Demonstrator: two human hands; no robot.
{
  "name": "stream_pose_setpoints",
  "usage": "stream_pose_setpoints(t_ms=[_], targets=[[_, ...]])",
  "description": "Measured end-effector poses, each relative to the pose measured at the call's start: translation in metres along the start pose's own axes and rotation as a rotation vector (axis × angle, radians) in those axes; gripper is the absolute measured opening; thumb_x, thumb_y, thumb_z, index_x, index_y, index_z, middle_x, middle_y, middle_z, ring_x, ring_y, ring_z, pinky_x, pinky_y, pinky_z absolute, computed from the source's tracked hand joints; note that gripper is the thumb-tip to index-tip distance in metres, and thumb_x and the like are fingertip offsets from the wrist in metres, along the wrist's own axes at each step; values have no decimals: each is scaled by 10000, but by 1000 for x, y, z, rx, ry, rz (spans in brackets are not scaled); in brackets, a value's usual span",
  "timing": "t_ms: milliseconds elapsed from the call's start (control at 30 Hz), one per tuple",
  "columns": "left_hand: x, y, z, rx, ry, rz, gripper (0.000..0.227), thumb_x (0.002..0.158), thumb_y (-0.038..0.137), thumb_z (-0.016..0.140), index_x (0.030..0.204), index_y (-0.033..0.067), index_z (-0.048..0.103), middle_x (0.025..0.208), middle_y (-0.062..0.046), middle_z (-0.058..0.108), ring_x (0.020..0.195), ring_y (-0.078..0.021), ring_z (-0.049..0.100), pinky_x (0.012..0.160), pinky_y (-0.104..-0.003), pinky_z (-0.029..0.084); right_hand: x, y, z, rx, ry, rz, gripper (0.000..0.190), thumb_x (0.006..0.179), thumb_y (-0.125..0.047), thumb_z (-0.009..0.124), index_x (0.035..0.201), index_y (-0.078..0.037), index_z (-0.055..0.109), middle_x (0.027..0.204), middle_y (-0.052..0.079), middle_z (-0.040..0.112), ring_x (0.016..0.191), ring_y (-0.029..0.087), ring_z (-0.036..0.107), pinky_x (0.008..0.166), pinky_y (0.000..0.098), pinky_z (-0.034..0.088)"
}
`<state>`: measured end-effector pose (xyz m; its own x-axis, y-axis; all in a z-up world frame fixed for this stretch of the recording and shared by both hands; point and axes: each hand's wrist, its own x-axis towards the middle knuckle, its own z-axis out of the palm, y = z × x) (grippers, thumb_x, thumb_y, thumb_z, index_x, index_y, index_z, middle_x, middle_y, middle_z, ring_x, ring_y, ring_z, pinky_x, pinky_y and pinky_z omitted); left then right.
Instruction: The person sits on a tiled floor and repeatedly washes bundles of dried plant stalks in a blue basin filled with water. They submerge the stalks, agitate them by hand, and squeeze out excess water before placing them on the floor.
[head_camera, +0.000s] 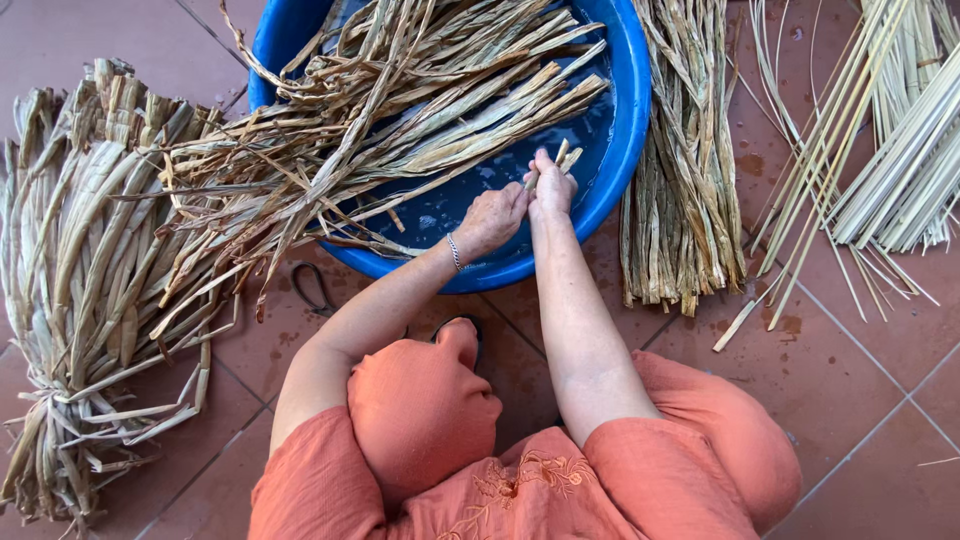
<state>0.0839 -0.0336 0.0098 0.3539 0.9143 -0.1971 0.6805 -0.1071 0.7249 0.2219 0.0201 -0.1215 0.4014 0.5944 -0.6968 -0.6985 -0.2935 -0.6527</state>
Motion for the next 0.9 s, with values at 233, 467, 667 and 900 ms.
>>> stream_pose_setpoints(t_ms=[233,467,667,900], targets=[[-26,-32,-20,128,-103,12,291,1054,331,471,1010,65,580,831,-267,698,794,-498,667,727,-593,522,51,-4,-14,55,87,106,166,930,-209,666,829,-79,648,659,75,651,395,137,374,364,291,259],[-53,-29,-54,79,77,242,187,1075,248,512,1005,74,523,742,-229,643,721,-472,642,632,-591,488,46,-108,18,265,-65,-346,145,954,-72,698,871,10,613,747,69,632,569,133,521,482,268,408],[-75,-21,-90,139,3,197,197,1068,265,541,991,86,568,761,-212,650,761,-448,644,662,-564,495,-10,-187,9,238,-92,-333,268,982,-272,624,835,-49,603,665,31,551,475,92,433,377,244,308],[-77,-33,-117,445,-76,159,238,887,273,663,1060,113,693,928,-177,712,894,-384,682,762,-511,544,-69,-115,29,3,-88,-190,247,1026,-324,561,935,-94,549,705,27,575,571,156,634,493,377,573]])
